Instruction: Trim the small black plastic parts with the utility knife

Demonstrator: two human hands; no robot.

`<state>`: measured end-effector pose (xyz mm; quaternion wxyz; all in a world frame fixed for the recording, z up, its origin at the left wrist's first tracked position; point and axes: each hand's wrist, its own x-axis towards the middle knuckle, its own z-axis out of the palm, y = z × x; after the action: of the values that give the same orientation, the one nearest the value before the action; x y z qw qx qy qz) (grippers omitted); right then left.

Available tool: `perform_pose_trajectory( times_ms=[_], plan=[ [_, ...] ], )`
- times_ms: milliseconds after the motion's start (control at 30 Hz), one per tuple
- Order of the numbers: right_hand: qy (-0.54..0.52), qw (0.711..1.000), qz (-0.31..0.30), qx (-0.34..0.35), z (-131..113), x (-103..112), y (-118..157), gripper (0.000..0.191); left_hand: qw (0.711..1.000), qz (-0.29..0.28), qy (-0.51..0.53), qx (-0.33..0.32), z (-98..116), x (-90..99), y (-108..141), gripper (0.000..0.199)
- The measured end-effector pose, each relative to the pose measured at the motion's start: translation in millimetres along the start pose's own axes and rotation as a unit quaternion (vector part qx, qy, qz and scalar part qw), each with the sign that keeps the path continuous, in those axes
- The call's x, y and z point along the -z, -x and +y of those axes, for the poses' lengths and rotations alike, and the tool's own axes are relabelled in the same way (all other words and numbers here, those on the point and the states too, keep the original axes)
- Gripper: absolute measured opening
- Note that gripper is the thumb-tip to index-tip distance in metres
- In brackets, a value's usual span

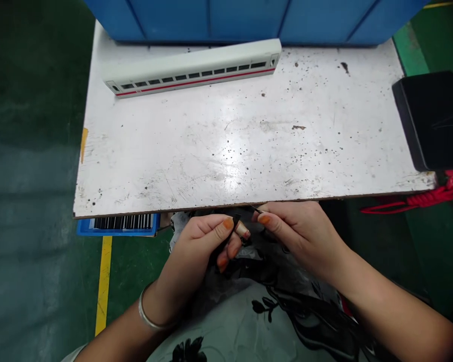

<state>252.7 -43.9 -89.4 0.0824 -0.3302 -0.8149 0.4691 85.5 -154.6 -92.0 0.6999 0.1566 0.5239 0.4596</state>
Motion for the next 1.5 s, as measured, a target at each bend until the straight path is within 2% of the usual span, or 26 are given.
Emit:
perform_pose_trajectory(
  times_ms=[167,300,400,500,600,800,933,1100,1300,1500],
  plan=[
    [-0.011,0.996,0.072,0.056,-11,-8,4,0.006,1.0,-0.023,0.009,-0.004,6,-3.5,6,0.042],
    [-0.026,0.986,0.129,0.103,-15,-15,8,0.014,0.999,-0.032,-0.005,-0.01,9,-6.2,10,0.042],
    [-0.034,0.98,0.151,0.126,-19,-15,9,0.01,0.999,-0.037,-0.015,-0.015,11,-8.4,13,0.041],
    [-0.039,0.979,0.16,0.116,-24,-14,11,0.003,0.999,-0.044,-0.016,-0.026,11,-10.7,15,0.04],
    [-0.045,0.979,0.167,0.108,-27,-14,12,0.009,0.998,-0.042,-0.012,-0.035,11,-12.9,16,0.041],
    [-0.072,0.974,0.177,0.119,-26,-15,16,0.009,0.996,-0.038,-0.042,-0.067,14,-14.9,17,0.04],
    [-0.071,0.978,0.174,0.094,-26,-11,18,0.01,0.996,-0.029,-0.029,-0.08,13,-13.9,20,0.031],
    [-0.094,0.984,0.136,0.062,-27,-6,19,0.009,0.995,-0.03,-0.026,-0.091,13,-14.1,22,0.03],
    [-0.103,0.988,0.088,0.078,-25,-3,20,0.019,0.995,-0.023,-0.021,-0.098,18,-16.1,25,0.03],
    [-0.087,0.991,0.067,0.078,-25,-1,21,0.027,0.994,-0.015,-0.028,-0.107,21,-16.9,26,0.029]
  ],
)
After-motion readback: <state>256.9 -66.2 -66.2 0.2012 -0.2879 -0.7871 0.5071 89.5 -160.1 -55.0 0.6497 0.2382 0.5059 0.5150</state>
